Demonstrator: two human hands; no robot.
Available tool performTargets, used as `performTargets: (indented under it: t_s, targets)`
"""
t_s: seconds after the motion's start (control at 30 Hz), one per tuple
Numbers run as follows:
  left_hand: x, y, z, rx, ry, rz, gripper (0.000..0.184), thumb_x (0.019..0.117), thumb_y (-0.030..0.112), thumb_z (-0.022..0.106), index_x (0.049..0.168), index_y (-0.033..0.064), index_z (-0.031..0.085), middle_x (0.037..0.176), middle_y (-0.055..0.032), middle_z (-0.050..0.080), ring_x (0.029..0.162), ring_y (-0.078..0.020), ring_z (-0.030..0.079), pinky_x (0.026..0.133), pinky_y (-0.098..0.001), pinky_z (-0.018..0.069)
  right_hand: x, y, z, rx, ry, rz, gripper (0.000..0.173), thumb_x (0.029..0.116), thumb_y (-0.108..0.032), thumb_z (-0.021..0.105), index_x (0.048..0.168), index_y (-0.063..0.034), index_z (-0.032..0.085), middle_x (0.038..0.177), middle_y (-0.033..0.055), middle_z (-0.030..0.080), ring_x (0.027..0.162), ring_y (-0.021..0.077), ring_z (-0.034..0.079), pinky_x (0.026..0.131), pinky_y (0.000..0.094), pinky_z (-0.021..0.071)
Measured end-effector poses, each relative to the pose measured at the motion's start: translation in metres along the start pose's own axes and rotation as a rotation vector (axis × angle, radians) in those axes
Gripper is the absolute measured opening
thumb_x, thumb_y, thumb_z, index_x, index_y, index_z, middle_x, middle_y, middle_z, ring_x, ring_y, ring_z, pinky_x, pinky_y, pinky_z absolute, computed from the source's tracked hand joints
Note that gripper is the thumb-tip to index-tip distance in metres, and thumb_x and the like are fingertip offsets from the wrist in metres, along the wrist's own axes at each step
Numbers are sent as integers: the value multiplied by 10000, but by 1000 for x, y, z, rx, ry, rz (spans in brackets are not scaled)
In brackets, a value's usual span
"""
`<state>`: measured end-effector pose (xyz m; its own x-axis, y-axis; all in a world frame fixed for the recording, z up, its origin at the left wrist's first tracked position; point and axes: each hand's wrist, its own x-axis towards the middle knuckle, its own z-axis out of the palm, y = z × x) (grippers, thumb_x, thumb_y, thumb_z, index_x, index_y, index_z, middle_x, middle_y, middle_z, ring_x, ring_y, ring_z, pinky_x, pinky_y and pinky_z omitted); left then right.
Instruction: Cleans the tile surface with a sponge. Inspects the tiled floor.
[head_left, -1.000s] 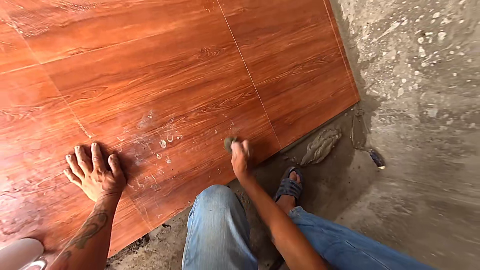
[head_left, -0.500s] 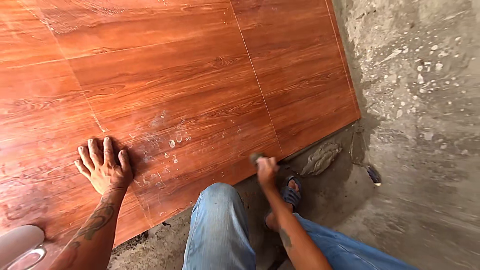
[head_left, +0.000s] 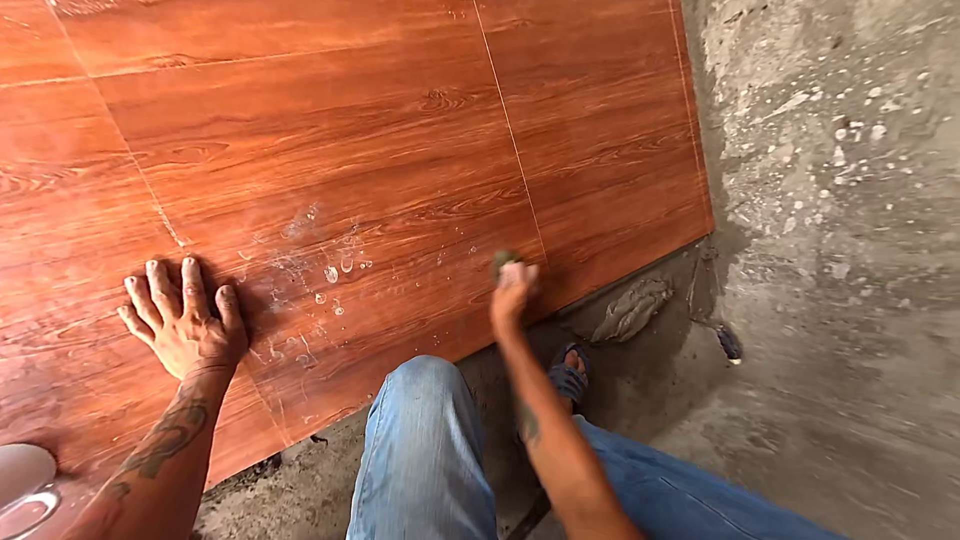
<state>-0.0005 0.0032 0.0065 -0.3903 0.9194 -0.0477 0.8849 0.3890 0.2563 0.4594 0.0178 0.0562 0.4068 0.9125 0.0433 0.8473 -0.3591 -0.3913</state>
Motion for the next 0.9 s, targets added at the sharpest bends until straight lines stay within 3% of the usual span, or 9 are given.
performTargets:
  t_s: [0.1,0.17,0.3,0.4,0.5,0.63,0.7,0.8,0.9]
  targets:
    - [1,0,0,-10,18,9,648,1022,622,234,1608,355,311,1722,-25,182,1595,-297,106,1244,-622,72,-84,4,13,-2,-4,-339,119,932,-170,698,987,-144,800,912,115,697,830,266,681,748,447,565]
    - [2,-1,2,1,30,21,648,1025,623,225,1608,352,310,1721,-35,185,1594,-304,107,1247,-618,60,-73,26,-15,-75,-36,-371,132,958,-197,670,960,-144,791,877,103,685,809,265,673,747,462,549]
    - [-2,1,-1,2,4,17,658,1026,612,231,1612,324,314,1717,-59,196,1593,-316,106,1241,-636,57,43,14,-20,-81,-28,13,213,1004,-132,590,1104,9,714,1154,257,653,1068,422,651,916,607,518]
    - [-3,4,-2,-7,3,10,653,1029,611,232,1613,331,312,1719,-38,191,1595,-299,100,1242,-633,59,25,-25,13,-58,-12,-131,161,1005,-119,570,1099,-69,691,1138,195,639,1006,355,664,833,538,567]
    - [-3,2,-2,-10,7,14,647,1029,618,230,1611,347,309,1724,-16,173,1599,-286,79,1244,-632,48,-27,16,-4,-78,-55,-371,145,956,-156,650,996,-141,788,958,116,709,883,284,689,798,486,559]
    - [-2,4,-3,-8,5,3,645,1030,616,220,1607,345,321,1720,-25,189,1598,-291,89,1240,-633,52,54,24,-27,-91,-75,-54,216,999,-114,582,1095,17,723,1138,268,658,1072,431,648,940,627,499]
    - [-1,3,-3,-8,2,9,641,1029,611,234,1606,344,322,1719,-23,193,1597,-289,96,1240,-634,57,71,-20,-1,-56,-12,-16,226,1022,-120,556,1184,-17,675,1252,233,622,1129,397,641,957,601,525]
    - [-2,4,-4,-26,8,14,646,1027,622,240,1606,348,322,1722,-14,184,1598,-286,84,1244,-633,46,17,-46,23,-68,-30,-284,144,972,-103,607,1054,-105,725,1070,164,663,956,324,673,800,500,574]
    - [-2,3,-3,-22,12,20,650,1029,629,219,1605,345,325,1723,-13,179,1598,-289,83,1243,-628,45,-4,9,-3,-104,-51,-413,147,953,-148,648,988,-138,790,929,118,698,855,283,687,782,486,559]
